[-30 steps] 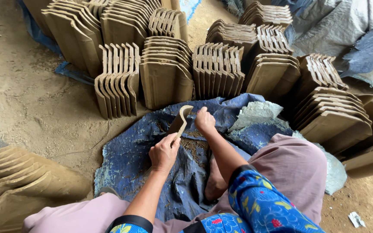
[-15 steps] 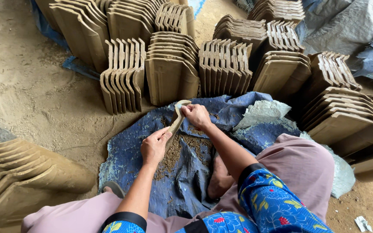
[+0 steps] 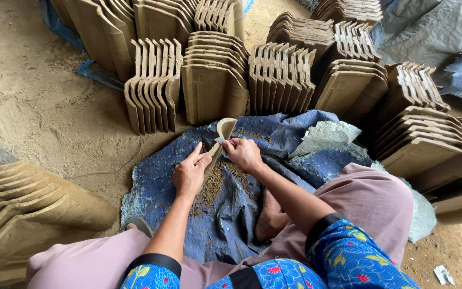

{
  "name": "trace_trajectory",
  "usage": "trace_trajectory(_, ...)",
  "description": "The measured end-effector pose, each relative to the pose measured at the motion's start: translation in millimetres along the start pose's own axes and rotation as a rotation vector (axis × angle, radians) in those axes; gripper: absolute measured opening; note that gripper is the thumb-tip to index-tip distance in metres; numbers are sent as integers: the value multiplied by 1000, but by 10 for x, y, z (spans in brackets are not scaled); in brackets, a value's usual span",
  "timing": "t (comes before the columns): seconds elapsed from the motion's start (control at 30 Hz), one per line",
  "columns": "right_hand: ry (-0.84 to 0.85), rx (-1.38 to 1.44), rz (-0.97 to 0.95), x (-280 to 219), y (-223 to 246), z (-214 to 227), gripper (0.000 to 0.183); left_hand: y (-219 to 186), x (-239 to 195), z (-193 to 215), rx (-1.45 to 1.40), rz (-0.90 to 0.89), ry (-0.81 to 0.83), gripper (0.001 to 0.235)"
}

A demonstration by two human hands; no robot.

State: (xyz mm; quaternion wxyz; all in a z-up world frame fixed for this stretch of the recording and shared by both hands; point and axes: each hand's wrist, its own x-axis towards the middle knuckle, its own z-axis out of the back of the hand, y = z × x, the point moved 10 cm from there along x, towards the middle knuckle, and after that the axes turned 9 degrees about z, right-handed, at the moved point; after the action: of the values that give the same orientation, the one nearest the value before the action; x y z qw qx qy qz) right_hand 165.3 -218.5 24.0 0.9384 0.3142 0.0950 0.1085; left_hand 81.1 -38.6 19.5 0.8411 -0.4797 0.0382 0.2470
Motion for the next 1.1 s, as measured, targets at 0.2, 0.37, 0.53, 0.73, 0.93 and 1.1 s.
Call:
trace_trajectory(0.2, -35, 113, -43, -331, 260, -85, 40, 85, 46, -64, -8, 6, 5, 47)
trace_trajectory(0.37, 3, 65, 32, -299, 233, -437, 40, 170, 79, -9, -49, 43, -12, 45)
trace_trajectory(0.53, -41, 143, 63, -341, 507, -124, 31, 176, 64, 91, -91, 43, -33, 42)
trace_trajectory(0.73, -64, 137, -11, -129, 317, -36, 30, 112, -90, 191, -132, 49, -37, 27)
trace_trajectory(0.93, -54, 161, -54, -226, 252, -219, 38, 170, 56, 141, -195, 38, -50, 31)
trace_trajectory(1.1, -46, 251, -45, -230, 213, -350, 39, 185, 74, 166, -233, 24, -39, 37)
